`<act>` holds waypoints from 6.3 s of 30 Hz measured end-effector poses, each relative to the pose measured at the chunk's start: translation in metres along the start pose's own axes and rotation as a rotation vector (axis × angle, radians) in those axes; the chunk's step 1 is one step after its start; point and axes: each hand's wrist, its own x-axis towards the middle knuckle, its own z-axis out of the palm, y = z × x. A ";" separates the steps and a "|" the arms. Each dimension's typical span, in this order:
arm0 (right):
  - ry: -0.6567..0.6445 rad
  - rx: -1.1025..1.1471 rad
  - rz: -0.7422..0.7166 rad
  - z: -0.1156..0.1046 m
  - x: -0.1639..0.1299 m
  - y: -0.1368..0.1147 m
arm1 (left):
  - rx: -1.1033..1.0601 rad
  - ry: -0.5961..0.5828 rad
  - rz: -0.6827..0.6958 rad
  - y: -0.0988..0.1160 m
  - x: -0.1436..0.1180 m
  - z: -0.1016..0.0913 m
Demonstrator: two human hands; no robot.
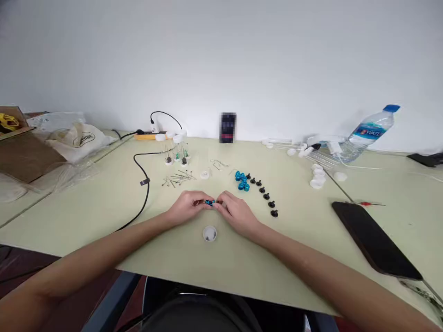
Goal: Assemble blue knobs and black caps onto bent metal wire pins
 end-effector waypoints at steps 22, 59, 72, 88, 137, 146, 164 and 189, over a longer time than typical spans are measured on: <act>0.032 0.051 -0.034 0.002 -0.003 0.000 | -0.014 0.008 0.007 -0.001 0.000 0.000; 0.020 0.065 0.040 0.001 -0.003 -0.002 | 0.010 -0.002 0.024 -0.002 0.000 -0.001; 0.026 0.035 0.011 0.001 -0.002 0.000 | 0.008 -0.002 0.023 -0.001 0.000 -0.001; 0.039 0.023 -0.011 0.003 -0.002 0.002 | -0.009 0.014 0.017 -0.003 -0.001 -0.001; 0.032 0.027 -0.067 0.004 -0.002 0.003 | -0.009 0.018 0.007 -0.001 -0.001 0.000; 0.029 0.015 -0.029 0.002 0.001 0.003 | 0.002 0.015 0.015 -0.001 -0.002 0.000; 0.014 0.053 0.016 0.001 -0.001 -0.001 | -0.014 0.022 0.002 -0.002 -0.001 -0.001; 0.044 0.023 -0.030 0.004 -0.004 0.003 | -0.013 0.008 -0.013 0.000 -0.001 -0.001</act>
